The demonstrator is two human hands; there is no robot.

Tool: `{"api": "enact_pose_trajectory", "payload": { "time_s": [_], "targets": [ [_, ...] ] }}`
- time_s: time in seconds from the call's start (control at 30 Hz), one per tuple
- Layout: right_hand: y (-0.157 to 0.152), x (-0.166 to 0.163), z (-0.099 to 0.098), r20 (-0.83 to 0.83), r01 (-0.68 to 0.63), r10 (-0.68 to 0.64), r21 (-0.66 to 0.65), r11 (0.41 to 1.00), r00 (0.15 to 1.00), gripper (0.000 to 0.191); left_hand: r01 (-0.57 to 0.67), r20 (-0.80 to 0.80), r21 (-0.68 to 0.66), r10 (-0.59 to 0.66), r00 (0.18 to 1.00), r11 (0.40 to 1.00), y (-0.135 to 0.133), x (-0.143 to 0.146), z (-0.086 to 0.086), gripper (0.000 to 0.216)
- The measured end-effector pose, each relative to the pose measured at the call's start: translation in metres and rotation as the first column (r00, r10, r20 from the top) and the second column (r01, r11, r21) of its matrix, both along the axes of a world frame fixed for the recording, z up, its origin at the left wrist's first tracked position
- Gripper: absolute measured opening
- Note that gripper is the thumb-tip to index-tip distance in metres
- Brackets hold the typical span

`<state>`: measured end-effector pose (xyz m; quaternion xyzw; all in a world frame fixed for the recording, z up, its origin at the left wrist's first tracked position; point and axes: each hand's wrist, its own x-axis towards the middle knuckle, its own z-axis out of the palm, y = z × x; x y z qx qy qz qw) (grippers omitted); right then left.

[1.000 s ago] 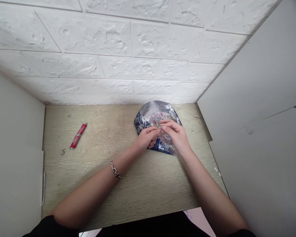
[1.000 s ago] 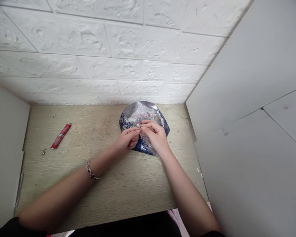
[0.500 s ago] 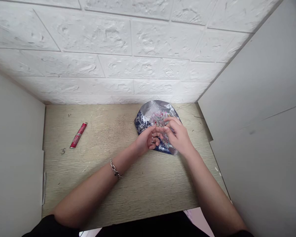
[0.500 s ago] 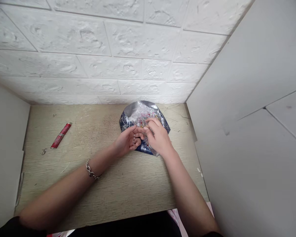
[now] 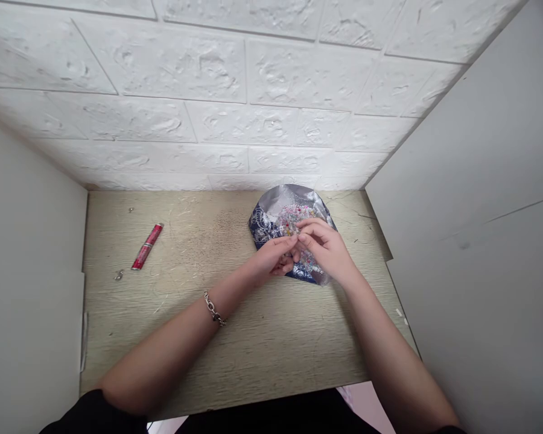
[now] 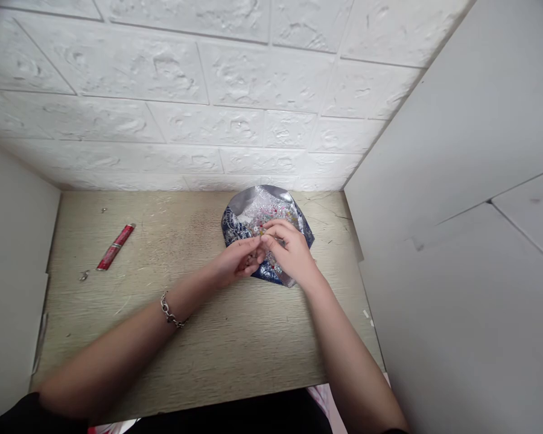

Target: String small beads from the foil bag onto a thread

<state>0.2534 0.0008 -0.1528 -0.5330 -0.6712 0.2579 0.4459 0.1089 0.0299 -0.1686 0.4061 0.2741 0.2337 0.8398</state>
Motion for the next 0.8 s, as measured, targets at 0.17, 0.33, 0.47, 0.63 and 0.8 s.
{"api": "enact_pose_trajectory", "payload": {
  "time_s": [0.17, 0.33, 0.47, 0.63, 0.8],
  "targets": [
    [0.017, 0.003, 0.0, 0.051, 0.066, -0.065, -0.012, 0.998, 0.997, 0.017, 0.015, -0.033, 0.049, -0.013, 0.999, 0.999, -0.002, 0.0, 0.003, 0.029],
    [0.046, 0.003, 0.004, 0.365, 0.093, -0.089, 0.005, 0.996, 0.927, 0.019, 0.033, -0.105, 0.107, -0.022, 0.994, 0.994, -0.002, -0.002, 0.005, 0.028],
    [0.065, -0.006, -0.001, 0.618, -0.044, 0.079, -0.071, 0.996, 0.782, 0.035, 0.12, -0.13, 0.12, -0.104, 0.986, 0.986, 0.0, -0.003, 0.004, 0.027],
    [0.067, -0.013, -0.005, 0.794, -0.004, 0.133, -0.163, 0.987, 0.593, 0.028, 0.218, -0.14, 0.173, -0.195, 0.971, 0.961, 0.001, -0.004, 0.005, 0.027],
    [0.063, -0.003, -0.001, 0.843, 0.064, 0.079, -0.133, 0.989, 0.533, 0.026, 0.269, -0.165, 0.225, -0.236, 0.958, 0.936, 0.002, -0.004, 0.003, 0.028]
  ]
}}
